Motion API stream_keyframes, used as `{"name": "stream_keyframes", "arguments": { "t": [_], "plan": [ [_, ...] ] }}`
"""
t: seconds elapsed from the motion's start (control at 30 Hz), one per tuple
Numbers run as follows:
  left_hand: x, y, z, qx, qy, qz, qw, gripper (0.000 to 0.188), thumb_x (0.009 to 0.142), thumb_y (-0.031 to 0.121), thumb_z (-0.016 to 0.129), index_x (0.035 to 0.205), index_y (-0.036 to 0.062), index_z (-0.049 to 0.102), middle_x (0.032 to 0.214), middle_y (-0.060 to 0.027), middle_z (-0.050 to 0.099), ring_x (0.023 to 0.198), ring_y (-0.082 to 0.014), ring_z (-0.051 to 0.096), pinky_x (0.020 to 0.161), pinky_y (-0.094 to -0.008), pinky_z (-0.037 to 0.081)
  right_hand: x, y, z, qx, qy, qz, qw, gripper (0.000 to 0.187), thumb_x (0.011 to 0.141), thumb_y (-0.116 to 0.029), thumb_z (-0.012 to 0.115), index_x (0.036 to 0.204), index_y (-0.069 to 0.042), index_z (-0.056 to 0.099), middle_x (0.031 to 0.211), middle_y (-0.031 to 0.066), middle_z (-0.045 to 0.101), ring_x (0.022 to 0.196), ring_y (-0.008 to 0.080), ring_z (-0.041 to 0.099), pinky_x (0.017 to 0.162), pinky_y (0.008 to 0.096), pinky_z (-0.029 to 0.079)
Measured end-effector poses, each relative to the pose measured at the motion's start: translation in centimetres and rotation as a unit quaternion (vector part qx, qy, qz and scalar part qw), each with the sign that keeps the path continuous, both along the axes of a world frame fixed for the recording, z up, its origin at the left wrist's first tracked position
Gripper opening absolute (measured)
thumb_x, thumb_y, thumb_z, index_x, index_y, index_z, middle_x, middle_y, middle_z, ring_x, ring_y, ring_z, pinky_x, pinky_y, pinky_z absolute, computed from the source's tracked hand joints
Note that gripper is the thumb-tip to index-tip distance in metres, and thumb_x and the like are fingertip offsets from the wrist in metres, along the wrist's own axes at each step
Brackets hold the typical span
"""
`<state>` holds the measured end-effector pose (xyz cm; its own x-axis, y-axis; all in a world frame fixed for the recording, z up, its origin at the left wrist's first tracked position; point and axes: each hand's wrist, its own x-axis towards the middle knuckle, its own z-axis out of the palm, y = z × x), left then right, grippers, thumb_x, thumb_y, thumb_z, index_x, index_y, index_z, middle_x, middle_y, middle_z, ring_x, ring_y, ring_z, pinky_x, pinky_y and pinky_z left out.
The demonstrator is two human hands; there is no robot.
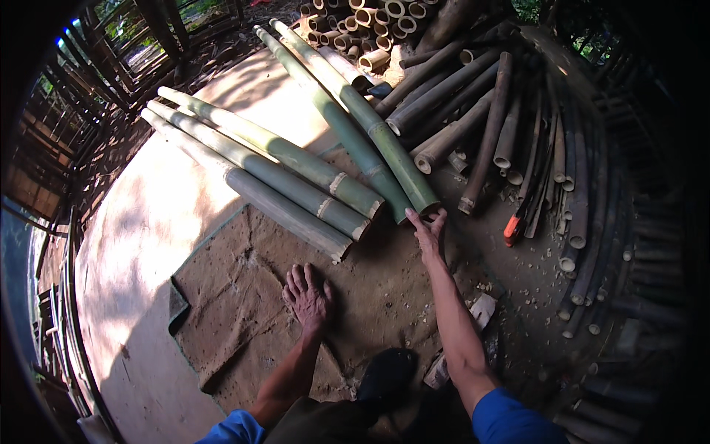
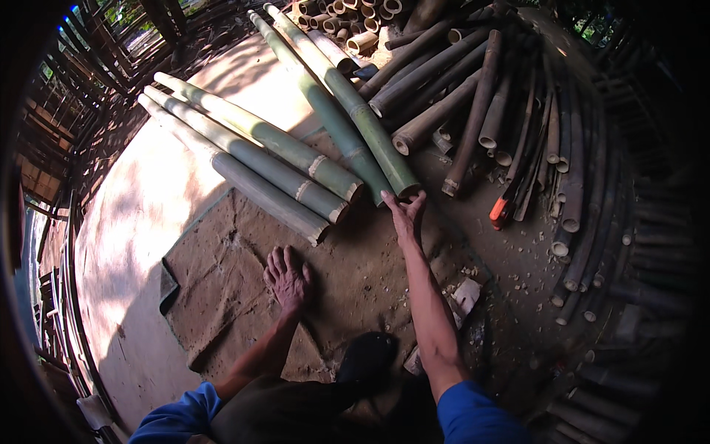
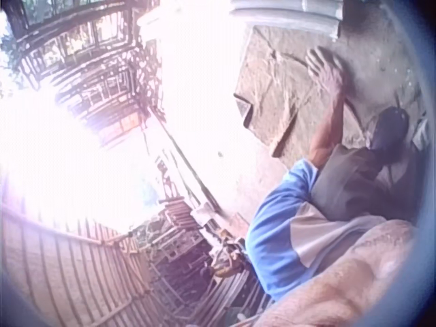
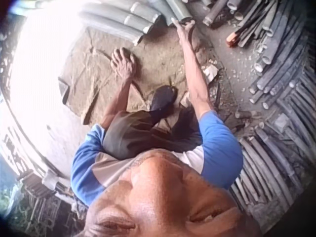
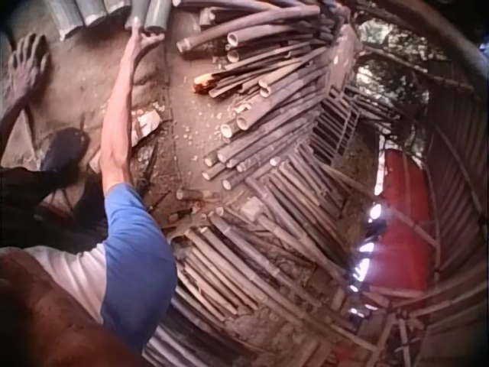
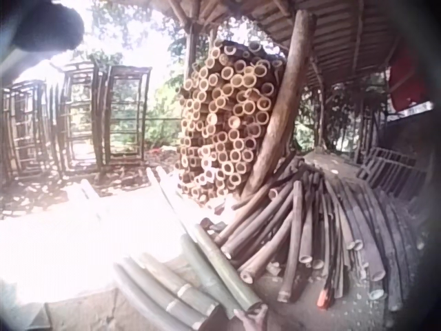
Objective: The person cuts a bamboo pole using a saw, rotating the pole by hand to cut around the circumference.
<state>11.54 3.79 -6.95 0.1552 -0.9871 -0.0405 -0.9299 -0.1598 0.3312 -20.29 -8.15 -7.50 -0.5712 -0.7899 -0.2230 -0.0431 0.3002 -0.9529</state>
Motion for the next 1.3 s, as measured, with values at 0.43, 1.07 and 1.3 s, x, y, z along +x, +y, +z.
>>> {"name": "stream_keyframes", "arguments": {
  "t": [0.43, 1.07, 1.3],
  "plan": [
    [0.7, 0.4, -0.7, 0.009, -0.006, 0.013, 1.0, 0.076, 0.102, 0.047, 0.058, 0.167, 0.0147, 0.036, 0.176, -0.0188, 0.027, 0.165, -0.0395, 0.018, 0.132, -0.0583, 0.013, 4.8, -1.3, 1.8, 0.112, -0.298, -0.113, 0.941, 0.041, 0.09, -0.041, 0.089, 0.099, -0.017, 0.058, 0.072, -0.0049, 0.053, 0.054, 0.0075, 0.052, 0.045, 0.0266, 0.051],
    [0.9, 0.4, -0.7, -0.055, -0.009, 0.006, 0.998, 0.074, 0.099, 0.039, 0.067, 0.162, 0.0131, 0.04, 0.169, -0.018, 0.036, 0.162, -0.0379, 0.025, 0.131, -0.0562, 0.017, 6.8, -1.9, 7.9, -0.099, -0.217, -0.114, 0.964, 0.034, 0.096, -0.035, 0.088, 0.081, -0.013, 0.066, 0.066, -0.0061, 0.053, 0.054, 0.0057, 0.047, 0.047, 0.0257, 0.039],
    [-6.4, -12.4, 12.4, -0.091, 0.613, 0.077, 0.781, 0.051, 0.1, 0.045, 0.079, 0.131, 0.0058, 0.069, 0.116, -0.0104, 0.072, 0.107, -0.0247, 0.07, 0.09, -0.0402, 0.058, 9.9, 2.2, 20.3, -0.226, 0.139, 0.05, 0.963, 0.041, 0.101, -0.029, 0.079, 0.079, 0.001, 0.062, 0.082, 0.0127, 0.063, 0.07, 0.0234, 0.059, 0.065, 0.0422, 0.048]
  ]
}}
